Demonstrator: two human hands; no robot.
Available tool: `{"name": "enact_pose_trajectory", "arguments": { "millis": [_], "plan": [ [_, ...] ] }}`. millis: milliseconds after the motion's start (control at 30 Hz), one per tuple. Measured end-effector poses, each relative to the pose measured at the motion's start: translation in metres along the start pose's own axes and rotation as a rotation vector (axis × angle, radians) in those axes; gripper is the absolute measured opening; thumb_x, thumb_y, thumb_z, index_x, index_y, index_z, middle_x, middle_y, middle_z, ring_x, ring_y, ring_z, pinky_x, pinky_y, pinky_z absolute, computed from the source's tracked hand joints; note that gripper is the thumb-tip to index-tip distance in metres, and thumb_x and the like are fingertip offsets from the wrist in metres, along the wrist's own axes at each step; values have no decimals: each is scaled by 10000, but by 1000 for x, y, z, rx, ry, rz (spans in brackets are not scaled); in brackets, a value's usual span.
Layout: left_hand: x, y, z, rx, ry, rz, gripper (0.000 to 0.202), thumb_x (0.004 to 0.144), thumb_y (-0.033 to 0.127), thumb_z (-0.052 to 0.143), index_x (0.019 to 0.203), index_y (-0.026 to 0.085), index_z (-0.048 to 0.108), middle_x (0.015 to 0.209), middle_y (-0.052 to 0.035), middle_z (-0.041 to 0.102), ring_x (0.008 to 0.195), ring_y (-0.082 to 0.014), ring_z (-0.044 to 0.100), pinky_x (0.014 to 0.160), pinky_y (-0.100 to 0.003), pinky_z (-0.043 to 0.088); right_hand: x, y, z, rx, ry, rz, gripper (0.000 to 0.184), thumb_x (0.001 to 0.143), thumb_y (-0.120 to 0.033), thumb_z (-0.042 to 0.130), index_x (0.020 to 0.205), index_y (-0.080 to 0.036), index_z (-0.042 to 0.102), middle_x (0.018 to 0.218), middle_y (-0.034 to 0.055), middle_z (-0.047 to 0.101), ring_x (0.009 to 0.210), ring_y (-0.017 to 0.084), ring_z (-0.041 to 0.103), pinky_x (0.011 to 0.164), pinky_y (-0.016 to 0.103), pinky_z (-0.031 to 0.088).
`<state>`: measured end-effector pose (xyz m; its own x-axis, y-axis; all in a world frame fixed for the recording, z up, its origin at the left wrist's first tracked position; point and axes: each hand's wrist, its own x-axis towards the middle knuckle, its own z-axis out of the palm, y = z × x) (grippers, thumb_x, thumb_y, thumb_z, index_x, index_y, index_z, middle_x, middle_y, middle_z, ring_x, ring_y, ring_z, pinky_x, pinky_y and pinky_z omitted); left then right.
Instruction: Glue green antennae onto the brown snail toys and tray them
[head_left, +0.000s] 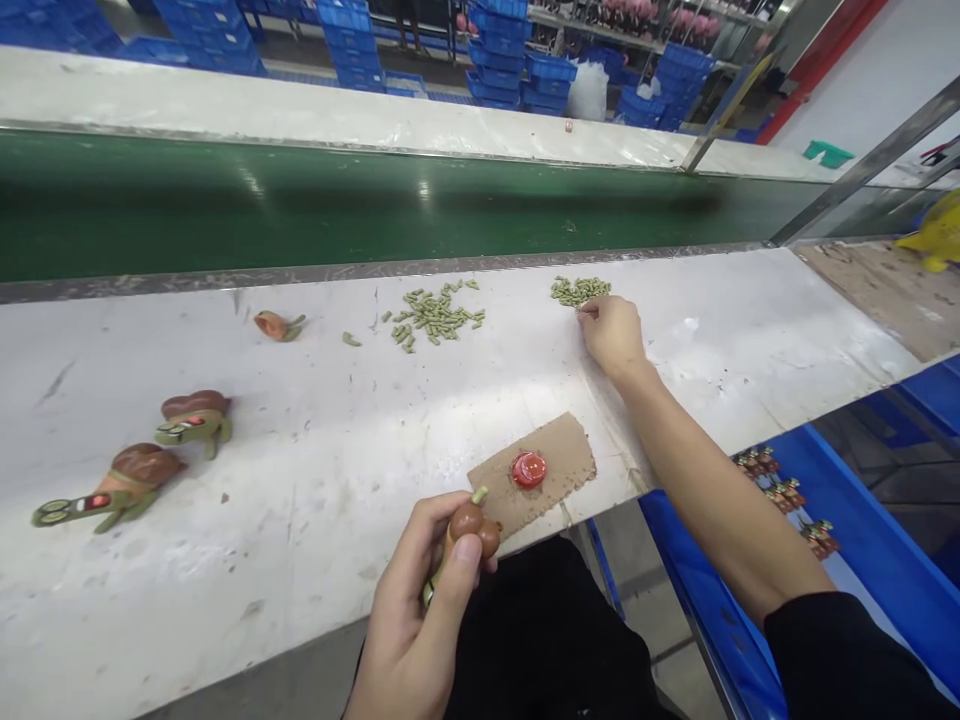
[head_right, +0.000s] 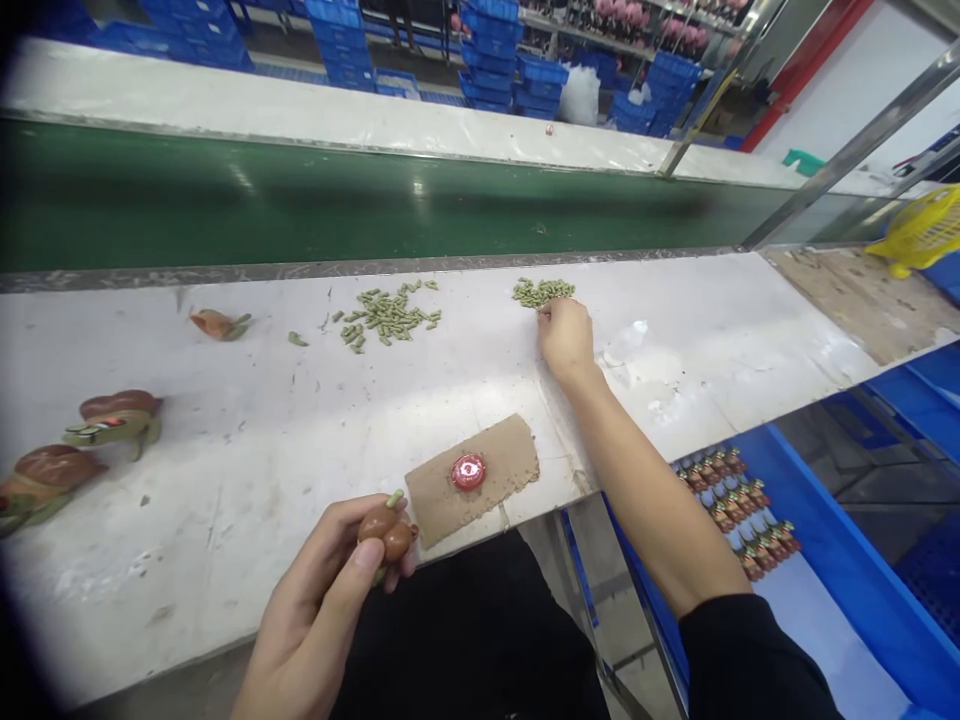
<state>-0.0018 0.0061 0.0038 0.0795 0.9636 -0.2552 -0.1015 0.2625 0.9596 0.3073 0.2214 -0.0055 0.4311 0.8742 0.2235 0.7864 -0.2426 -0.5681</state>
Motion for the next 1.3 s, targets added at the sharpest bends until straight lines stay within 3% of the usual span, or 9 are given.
{"name": "enact_pose_trajectory", "arguments": {
  "millis": [133, 300, 400, 500, 633, 800, 1000, 1167, 1300],
  "plan": [
    [-3, 1, -7, -22, 7, -44, 422, 1080, 704, 799, 1142, 287, 794, 919, -12, 703, 835, -203, 641, 758, -300, 539, -33, -11, -19, 142, -60, -76, 167, 933, -136, 706, 918, -210, 855, 980, 111, 878, 925, 317, 807, 973, 480, 651],
    [0, 10, -7, 54, 14, -48, 331, 949, 507, 976, 1142, 314, 788, 1108, -19, 818, 905, -206, 739, 742, -276, 590, -123, -37, -55, 453, -242, -232, 145, 1025, -364, 867, 1106, -244, 866, 872, 24, 833, 645, 181, 708, 597, 306, 590],
    [11, 14, 1, 0, -33, 41, 187, 1009, 393, 931, 1081, 307, 781, 1106, -11, 839, 1039, -223, 804, 890, -308, 666, -171, -49, -71, 619, -363, -352, 82, 1059, -238, 867, 1118, -279, 829, 924, -4, 839, 701, 152, 743, 602, 260, 589],
    [18, 13, 9, -66, -60, 69, 197, 1039, 354, 929, 1118, 306, 755, 1131, -4, 870, 1106, -221, 826, 990, -347, 689, -196, -54, -78, 642, -472, -441, 146, 1094, -140, 799, 1084, -283, 777, 1003, -3, 851, 835, 165, 802, 673, 258, 630],
    [18, 9, 12, -126, -87, 66, 211, 1036, 281, 942, 1101, 289, 742, 1039, 17, 877, 1031, -191, 829, 969, -317, 690, -207, -50, -81, 593, -506, -473, 145, 1106, -133, 786, 1060, -270, 776, 997, 0, 843, 925, 176, 829, 795, 273, 668],
    [15, 9, 20, -365, -86, -29, 199, 1007, 278, 992, 1061, 267, 800, 1004, 22, 854, 981, -139, 801, 825, -188, 656, -228, -49, -74, 773, -428, -234, 292, 1041, -143, 893, 1267, -325, 870, 1073, -16, 871, 848, 137, 817, 756, 236, 703],
    [13, 14, 34, -659, -155, -131, 185, 974, 219, 1019, 1019, 232, 840, 944, 35, 827, 788, -84, 735, 790, -178, 675, -253, -60, -56, 1055, -255, -49, 314, 1020, -84, 880, 1168, -352, 949, 1029, 12, 897, 757, 190, 850, 692, 321, 770],
    [5, 9, 29, -476, -155, -93, 169, 1014, 265, 977, 1068, 250, 817, 998, 4, 810, 859, -140, 759, 839, -245, 667, -241, -53, -62, 1006, -256, -40, 286, 1012, -88, 873, 1114, -343, 950, 912, -11, 864, 648, 171, 791, 593, 309, 710],
    [-4, 8, 18, -301, -88, -51, 192, 1045, 362, 942, 1167, 295, 809, 1132, -8, 767, 969, -160, 718, 903, -237, 636, -215, -37, -74, 616, -157, -150, 198, 1033, -147, 874, 1038, -337, 927, 865, -18, 817, 718, 175, 750, 639, 323, 654]
  ]
}}
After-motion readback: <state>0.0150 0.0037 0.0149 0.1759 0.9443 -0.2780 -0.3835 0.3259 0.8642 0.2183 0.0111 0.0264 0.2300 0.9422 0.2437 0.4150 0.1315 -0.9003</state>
